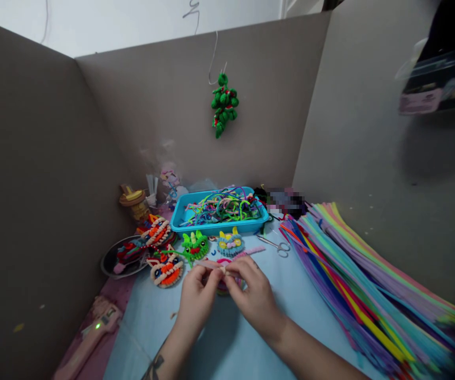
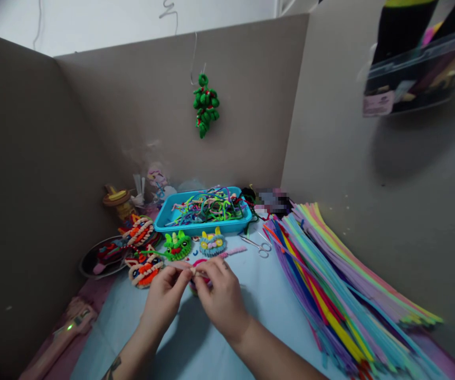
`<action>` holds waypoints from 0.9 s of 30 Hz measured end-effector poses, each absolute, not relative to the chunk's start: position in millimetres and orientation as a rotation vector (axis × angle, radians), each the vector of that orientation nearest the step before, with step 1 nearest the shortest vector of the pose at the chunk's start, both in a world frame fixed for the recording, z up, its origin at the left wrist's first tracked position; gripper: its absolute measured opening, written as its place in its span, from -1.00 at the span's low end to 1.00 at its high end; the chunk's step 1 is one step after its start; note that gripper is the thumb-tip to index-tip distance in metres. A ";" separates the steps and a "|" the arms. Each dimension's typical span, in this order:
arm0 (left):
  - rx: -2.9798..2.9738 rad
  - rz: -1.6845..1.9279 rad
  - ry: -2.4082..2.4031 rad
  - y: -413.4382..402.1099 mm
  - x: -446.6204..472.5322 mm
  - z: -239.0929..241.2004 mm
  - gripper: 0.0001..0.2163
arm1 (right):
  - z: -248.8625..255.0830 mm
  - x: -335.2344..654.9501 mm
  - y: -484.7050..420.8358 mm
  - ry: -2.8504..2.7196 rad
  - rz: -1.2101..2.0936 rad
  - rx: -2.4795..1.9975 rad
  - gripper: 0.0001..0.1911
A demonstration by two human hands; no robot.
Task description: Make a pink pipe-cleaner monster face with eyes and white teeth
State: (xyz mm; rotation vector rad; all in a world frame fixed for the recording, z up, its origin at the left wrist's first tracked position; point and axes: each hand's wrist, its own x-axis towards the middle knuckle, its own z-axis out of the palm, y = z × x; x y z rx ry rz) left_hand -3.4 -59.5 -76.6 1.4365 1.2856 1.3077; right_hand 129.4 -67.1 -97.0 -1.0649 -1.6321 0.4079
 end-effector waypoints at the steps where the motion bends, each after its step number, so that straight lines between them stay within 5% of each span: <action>1: 1.456 1.313 1.282 -59.6 -3.5 -76.4 -0.84 | -96.2 129.5 -67.4 -1.623 0.431 -1.065 -0.87; 27: 1.636 1.224 1.269 -57.7 -8.8 -74.9 -0.84 | -95.8 132.1 -62.5 -1.526 0.617 -1.075 -0.87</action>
